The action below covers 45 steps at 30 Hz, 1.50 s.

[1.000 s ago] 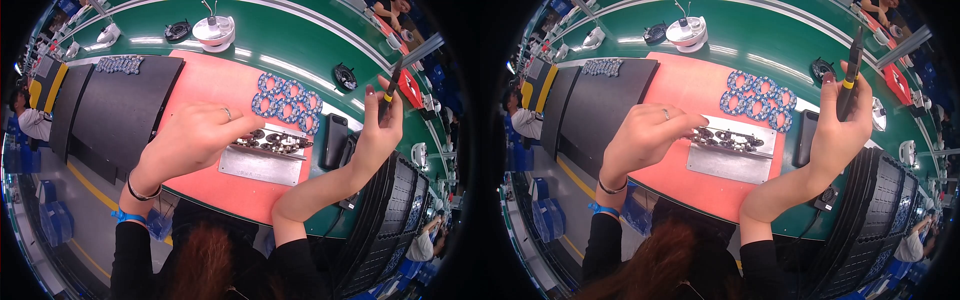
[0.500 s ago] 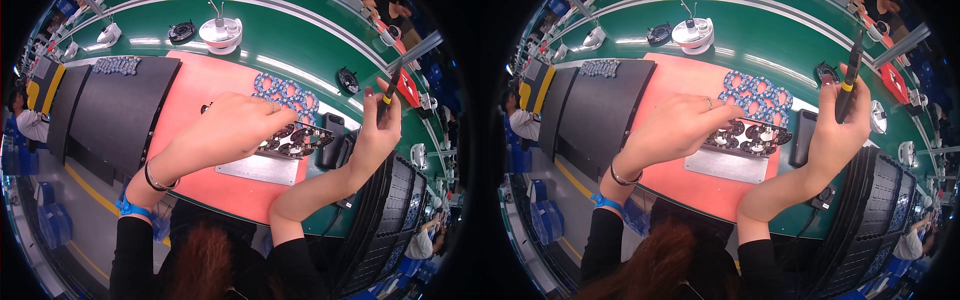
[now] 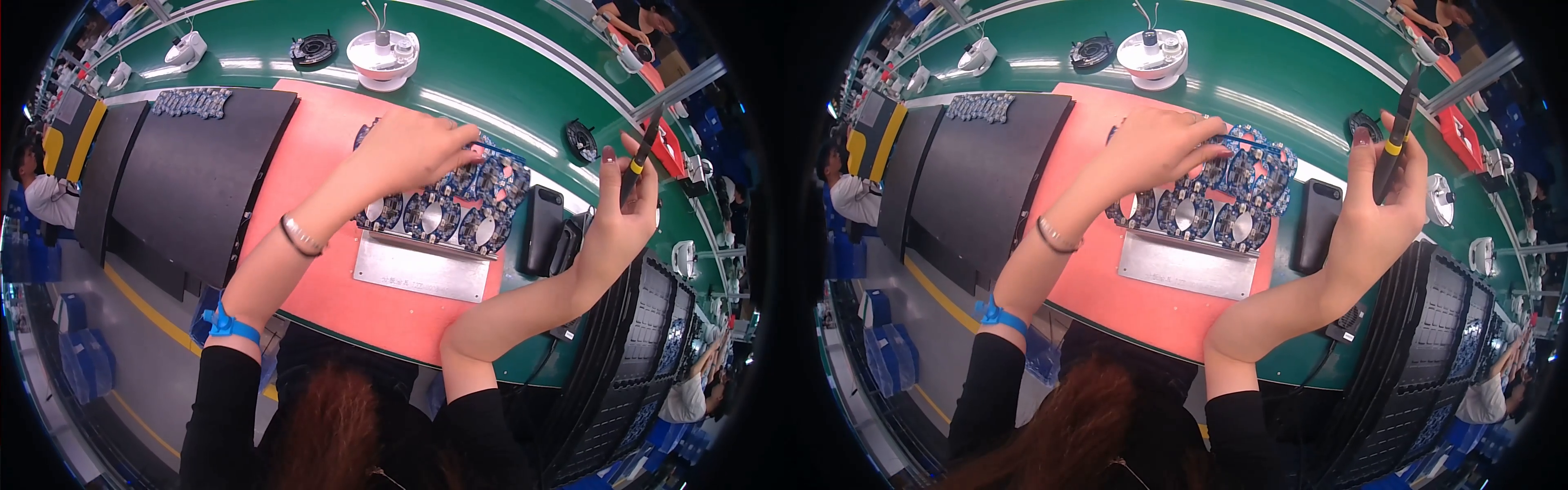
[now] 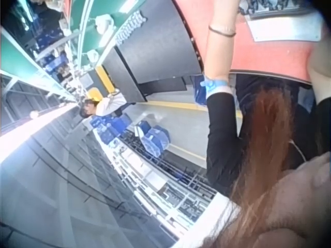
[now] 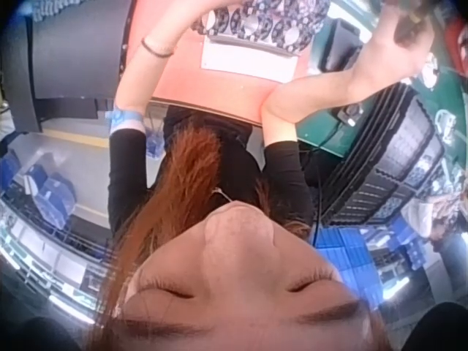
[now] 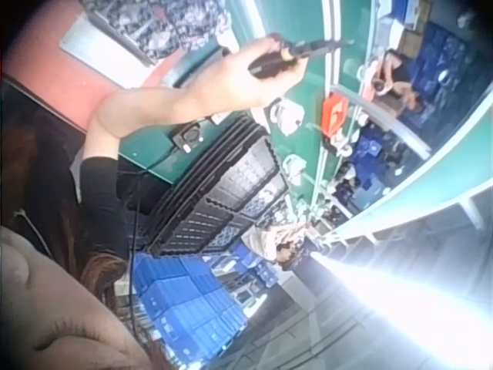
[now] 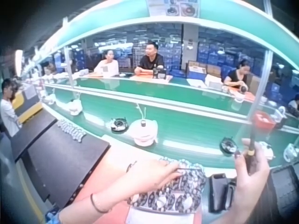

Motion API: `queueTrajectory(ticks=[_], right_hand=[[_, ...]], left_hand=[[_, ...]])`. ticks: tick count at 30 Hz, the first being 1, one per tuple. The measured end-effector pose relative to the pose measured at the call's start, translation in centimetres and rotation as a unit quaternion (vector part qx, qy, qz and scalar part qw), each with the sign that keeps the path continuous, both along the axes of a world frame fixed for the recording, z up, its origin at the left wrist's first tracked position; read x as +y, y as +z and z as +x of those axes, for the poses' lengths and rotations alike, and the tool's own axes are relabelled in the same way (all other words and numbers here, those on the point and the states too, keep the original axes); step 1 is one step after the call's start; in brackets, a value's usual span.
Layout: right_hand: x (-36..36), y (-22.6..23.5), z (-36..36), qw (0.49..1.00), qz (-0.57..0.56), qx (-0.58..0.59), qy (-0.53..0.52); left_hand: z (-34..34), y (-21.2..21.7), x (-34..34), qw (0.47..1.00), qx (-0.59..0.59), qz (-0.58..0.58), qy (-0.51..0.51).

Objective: The recorder is assembling electronic circuit boards into lighting components using pliers on an industrial assembly line.

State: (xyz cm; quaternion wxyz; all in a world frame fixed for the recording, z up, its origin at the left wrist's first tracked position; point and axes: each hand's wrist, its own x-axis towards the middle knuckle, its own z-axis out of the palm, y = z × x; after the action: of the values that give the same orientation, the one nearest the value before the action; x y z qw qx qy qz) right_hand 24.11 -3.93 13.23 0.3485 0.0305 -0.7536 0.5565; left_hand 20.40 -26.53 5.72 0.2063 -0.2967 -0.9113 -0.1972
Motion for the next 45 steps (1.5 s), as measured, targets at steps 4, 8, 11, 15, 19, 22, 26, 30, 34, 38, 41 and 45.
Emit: queueTrajectory(ticks=[4, 8, 11, 15, 19, 22, 26, 30, 34, 38, 41, 45], right_hand=[[0.3, -0.5, 0.0, 1.0, -0.004, 0.001, 0.001], [0.2, -0.5, -0.2, 1.0, -0.005, 0.002, -0.004], [0.5, -0.5, -0.3, 1.0, -0.007, -0.002, -0.006], [1.1, -0.3, -0.3, 0.999, -0.013, -0.028, -0.02], [1.6, -0.7, -0.3, 0.999, -0.032, -0.009, -0.015], [1.9, -0.9, -0.4, 0.999, -0.035, 0.004, -0.008], [1.5, -0.8, -0.3, 1.0, -0.011, -0.012, -0.024], [0.8, -0.8, -0.5, 1.0, -0.021, -0.001, -0.009], [1.3, -0.6, -0.1, 0.999, -0.027, -0.011, -0.02], [1.1, -0.8, -0.6, 1.0, -0.008, -0.014, -0.013], [0.7, -0.9, -0.8, 1.0, -0.004, -0.007, -0.01], [0.2, -0.5, -0.4, 1.0, -0.008, -0.009, 0.001]], left_hand=[[-2.4, -3.8, -0.5, 0.995, -0.095, -0.03, -0.012], [-2.8, -4.6, -1.0, 0.993, -0.116, 0.024, -0.02], [-3.6, -3.5, -1.8, 0.98, -0.184, 0.067, -0.023], [-4.1, -2.2, -3.5, 0.968, -0.239, 0.066, 0.039], [-4.8, -5.0, -4.2, 0.969, -0.232, 0.083, 0.031], [-4.9, -6.5, -4.1, 0.972, -0.227, 0.065, 0.009], [-4.0, -7.3, -4.2, 0.978, -0.203, 0.039, 0.034], [-2.8, -8.0, -5.5, 0.996, -0.076, 0.036, 0.004], [3.0, -3.0, -4.8, 0.988, -0.128, 0.086, 0.032], [9.7, -0.8, -5.9, 0.951, -0.281, 0.056, 0.118], [11.9, -1.1, -5.6, 0.939, -0.305, 0.066, 0.147], [12.6, -3.4, -6.2, 0.955, -0.263, 0.088, 0.105]])
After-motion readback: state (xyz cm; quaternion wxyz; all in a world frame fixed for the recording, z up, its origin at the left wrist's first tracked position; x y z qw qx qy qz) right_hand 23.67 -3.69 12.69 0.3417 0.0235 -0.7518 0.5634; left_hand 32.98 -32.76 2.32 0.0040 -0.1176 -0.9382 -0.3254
